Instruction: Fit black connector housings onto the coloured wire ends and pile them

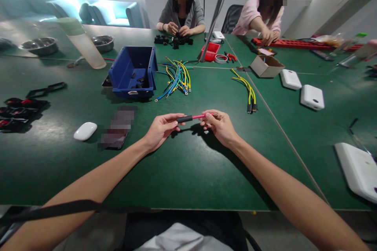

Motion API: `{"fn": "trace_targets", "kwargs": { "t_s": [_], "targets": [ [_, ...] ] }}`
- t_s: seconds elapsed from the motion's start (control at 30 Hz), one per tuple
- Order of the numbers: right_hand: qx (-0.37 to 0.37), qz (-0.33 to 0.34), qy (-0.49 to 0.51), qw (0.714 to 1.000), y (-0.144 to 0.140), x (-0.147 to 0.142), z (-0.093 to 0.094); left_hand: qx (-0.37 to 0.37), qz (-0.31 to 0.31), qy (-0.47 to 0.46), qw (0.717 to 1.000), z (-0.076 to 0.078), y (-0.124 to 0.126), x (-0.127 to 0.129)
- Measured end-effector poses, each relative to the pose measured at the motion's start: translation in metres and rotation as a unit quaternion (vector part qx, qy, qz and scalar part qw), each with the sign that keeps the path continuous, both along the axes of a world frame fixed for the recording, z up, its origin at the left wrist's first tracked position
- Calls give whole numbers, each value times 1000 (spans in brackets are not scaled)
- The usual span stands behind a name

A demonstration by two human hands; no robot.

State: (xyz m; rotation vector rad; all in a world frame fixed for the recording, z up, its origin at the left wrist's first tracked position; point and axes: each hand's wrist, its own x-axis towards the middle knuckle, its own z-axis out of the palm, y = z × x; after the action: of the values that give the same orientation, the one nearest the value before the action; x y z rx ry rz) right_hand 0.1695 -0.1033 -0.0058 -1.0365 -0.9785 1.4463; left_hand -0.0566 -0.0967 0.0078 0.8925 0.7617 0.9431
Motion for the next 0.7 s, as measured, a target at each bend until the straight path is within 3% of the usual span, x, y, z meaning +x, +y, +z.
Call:
{"fn": "trace_targets", "kwargs": {
  "t_s": [0.47, 0.7],
  "targets": [
    [9, 18, -17, 1000, 0, 1, -2, 13, -3, 15, 1000, -3, 1, 0],
    [8, 15, -23, 1000, 0, 0, -1, 53, -15, 45, 997, -8, 1, -1]
  ]
}}
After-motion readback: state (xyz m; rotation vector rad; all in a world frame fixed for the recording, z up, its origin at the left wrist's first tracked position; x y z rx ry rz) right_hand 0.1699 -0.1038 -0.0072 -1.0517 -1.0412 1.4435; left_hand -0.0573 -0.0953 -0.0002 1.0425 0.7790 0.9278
